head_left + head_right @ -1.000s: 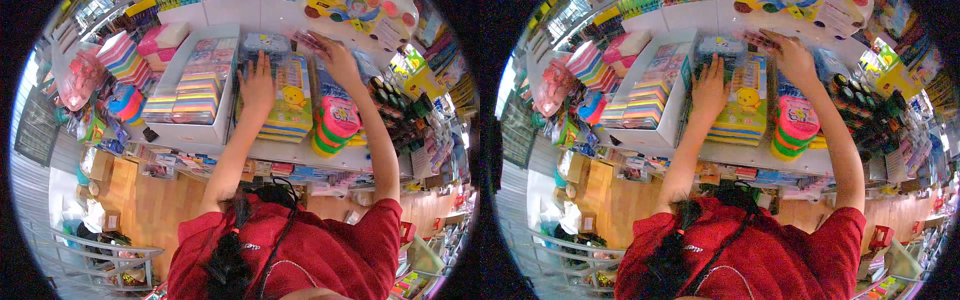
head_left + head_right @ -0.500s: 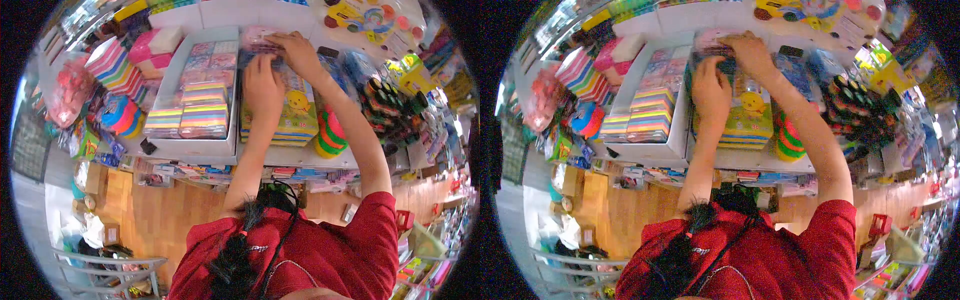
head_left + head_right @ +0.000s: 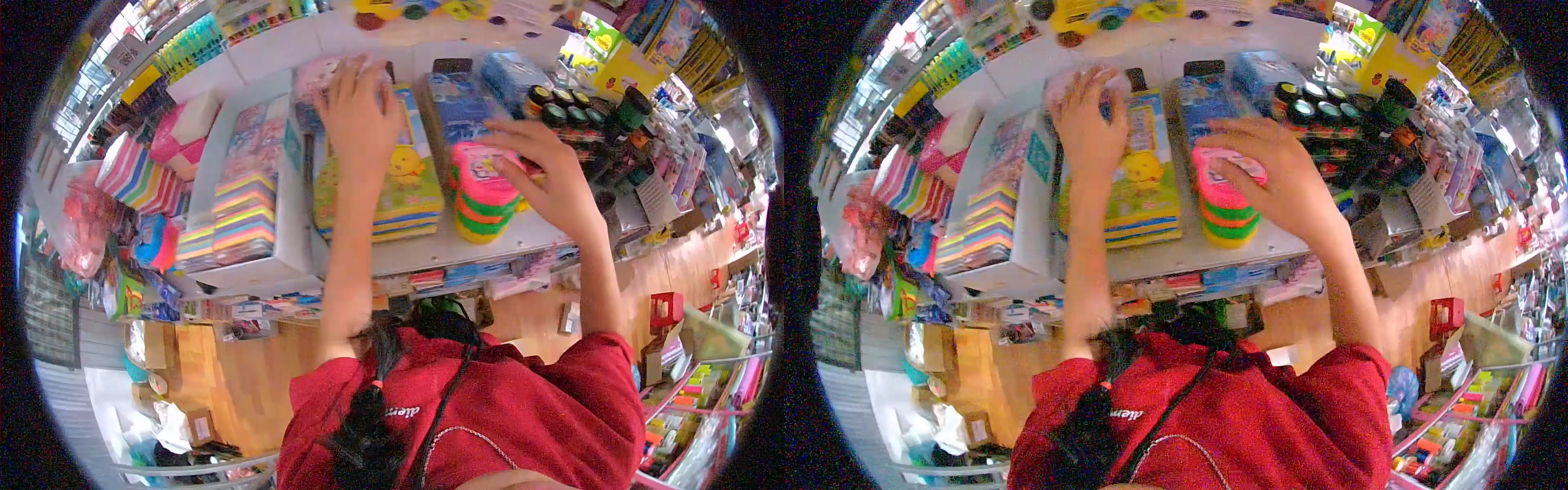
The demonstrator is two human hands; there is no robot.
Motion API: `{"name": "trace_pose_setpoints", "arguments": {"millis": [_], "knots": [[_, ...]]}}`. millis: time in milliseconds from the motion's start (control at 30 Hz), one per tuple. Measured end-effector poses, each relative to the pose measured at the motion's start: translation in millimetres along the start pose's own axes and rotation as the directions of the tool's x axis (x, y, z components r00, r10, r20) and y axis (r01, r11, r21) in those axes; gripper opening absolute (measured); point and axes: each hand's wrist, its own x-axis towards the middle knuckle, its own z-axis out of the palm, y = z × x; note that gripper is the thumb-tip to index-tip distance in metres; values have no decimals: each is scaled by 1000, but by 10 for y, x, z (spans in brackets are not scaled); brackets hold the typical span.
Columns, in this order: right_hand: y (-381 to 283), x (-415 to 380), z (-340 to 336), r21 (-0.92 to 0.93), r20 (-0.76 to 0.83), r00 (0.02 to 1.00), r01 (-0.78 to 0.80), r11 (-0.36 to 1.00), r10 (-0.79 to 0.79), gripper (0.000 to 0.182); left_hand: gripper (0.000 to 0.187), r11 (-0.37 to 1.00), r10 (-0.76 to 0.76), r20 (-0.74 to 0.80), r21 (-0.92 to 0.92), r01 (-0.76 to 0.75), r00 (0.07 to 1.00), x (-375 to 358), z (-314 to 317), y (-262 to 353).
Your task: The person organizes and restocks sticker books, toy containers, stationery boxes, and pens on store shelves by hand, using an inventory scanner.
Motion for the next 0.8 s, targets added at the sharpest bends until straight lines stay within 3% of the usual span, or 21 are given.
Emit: {"name": "trace_pose_setpoints", "arguments": {"millis": [67, 100, 200, 300, 367, 500, 700, 800], "knots": [[92, -249, -191, 145, -2, 996, -92, 985, 93, 27, 36, 980, 102, 159, -187, -71, 982, 161, 162, 259], [159, -357, -273, 77, -16, 999, -48, 996, 49, 29, 41, 955, 208, 231, -258, -146, 950, 233, 218, 430], [428, -651, -426, 137, -28, 996, -83, 987, 88, 26, 53, 869, 492, 442, -291, -400, 750, 507, 608, 699], [678, -839, -532, 222, -12, 988, -144, 964, 151, 24, 68, 747, 665, 431, -395, -536, 610, 740, 1120, 726], [792, -938, -574, 239, -4, 980, -192, 952, 198, 23, 75, 744, 668, 461, -405, -532, 584, 787, 1276, 789], [991, -1078, -688, 249, -3, 990, -139, 958, 144, 22, 77, 766, 635, 524, -330, -551, 568, 759, 1441, 992], [1075, -1089, -791, 285, -21, 977, -198, 938, 213, 23, 57, 784, 609, 525, -286, -551, 595, 708, 1439, 1014], [1133, -1042, -779, 307, -22, 982, -171, 936, 186, 24, 58, 857, 501, 617, -251, -451, 607, 773, 1322, 1023]]}}
